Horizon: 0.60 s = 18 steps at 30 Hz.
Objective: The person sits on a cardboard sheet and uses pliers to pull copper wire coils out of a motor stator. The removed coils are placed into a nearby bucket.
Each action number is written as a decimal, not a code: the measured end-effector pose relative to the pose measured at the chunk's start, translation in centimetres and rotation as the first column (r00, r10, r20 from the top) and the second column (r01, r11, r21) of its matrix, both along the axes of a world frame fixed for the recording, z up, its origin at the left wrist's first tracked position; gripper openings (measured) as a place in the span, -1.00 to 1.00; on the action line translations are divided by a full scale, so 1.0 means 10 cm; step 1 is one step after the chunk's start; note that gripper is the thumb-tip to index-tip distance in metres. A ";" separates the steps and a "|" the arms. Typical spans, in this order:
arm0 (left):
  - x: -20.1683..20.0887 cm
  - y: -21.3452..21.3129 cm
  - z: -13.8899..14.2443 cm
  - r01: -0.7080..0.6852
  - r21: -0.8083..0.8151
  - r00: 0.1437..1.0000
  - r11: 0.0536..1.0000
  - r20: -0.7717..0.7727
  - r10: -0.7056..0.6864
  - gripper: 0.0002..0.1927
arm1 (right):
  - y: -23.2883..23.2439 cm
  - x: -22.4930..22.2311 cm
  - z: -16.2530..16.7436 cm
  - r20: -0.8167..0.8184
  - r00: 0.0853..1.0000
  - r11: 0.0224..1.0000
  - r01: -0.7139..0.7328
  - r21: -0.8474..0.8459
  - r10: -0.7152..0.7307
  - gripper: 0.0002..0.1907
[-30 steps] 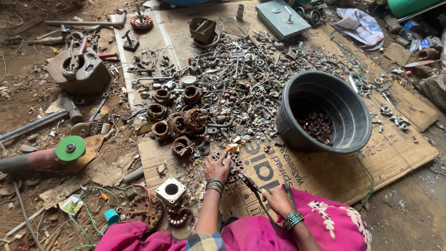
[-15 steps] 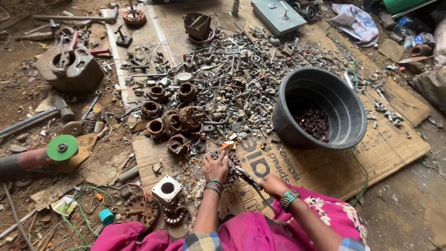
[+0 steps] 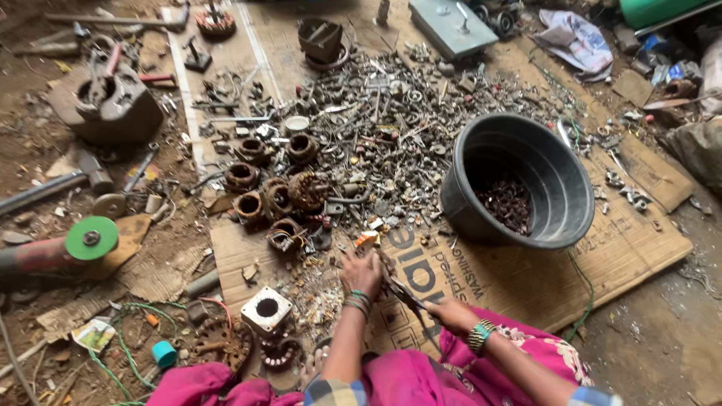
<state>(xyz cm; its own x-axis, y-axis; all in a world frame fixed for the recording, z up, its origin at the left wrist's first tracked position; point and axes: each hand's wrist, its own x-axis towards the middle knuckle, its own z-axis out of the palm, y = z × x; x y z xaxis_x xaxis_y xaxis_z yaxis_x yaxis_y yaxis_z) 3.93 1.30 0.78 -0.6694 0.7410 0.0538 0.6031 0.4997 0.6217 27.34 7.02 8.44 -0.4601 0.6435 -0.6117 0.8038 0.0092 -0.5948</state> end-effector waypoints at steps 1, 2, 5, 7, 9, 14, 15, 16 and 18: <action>-0.06 -0.02 0.01 0.003 -0.013 1.000 1.000 0.001 -0.003 -0.62 | -0.04 -0.03 -0.04 -0.121 0.983 0.987 0.127 -0.096 -0.138 -0.57; -0.12 -0.03 0.02 0.005 -0.025 1.000 1.000 -0.001 -0.005 -0.62 | -0.05 -0.06 -0.05 -0.052 0.989 0.987 0.131 -0.089 -0.136 -0.58; -0.21 -0.09 0.05 0.018 -0.108 0.999 0.994 0.039 -0.014 -0.62 | -0.01 -0.17 -0.02 0.054 0.985 0.975 0.170 -0.143 -0.164 -0.62; -0.24 -0.13 0.06 0.008 -0.135 1.000 0.991 0.002 -0.008 -0.62 | 0.02 -0.22 0.01 0.002 0.972 0.937 0.225 -0.267 -0.233 -0.68; -0.26 -0.16 0.05 -0.005 -0.119 0.994 0.993 -0.106 -0.007 -0.61 | 0.03 -0.27 0.03 0.034 0.977 0.944 0.210 -0.253 -0.208 -0.67; -0.24 -0.21 -0.01 -0.038 -0.096 0.999 0.995 -0.023 0.036 -0.59 | 0.02 -0.44 0.10 0.280 0.946 0.965 -0.212 0.156 0.162 -0.59; -0.25 -0.22 -0.01 -0.064 -0.053 0.997 0.997 -0.041 0.062 -0.59 | 0.03 -0.48 0.13 0.382 0.911 0.949 -0.247 0.197 0.158 -0.57; -0.25 -0.22 -0.02 -0.069 -0.059 0.997 0.996 -0.035 0.067 -0.58 | 0.04 -0.53 0.14 0.456 0.877 0.930 -0.282 0.234 0.151 -0.54; -0.26 -0.28 -0.03 -0.077 -0.083 0.997 0.994 -0.016 0.076 -0.57 | 0.06 -0.60 0.17 0.492 0.852 0.887 -0.357 0.292 0.181 -0.48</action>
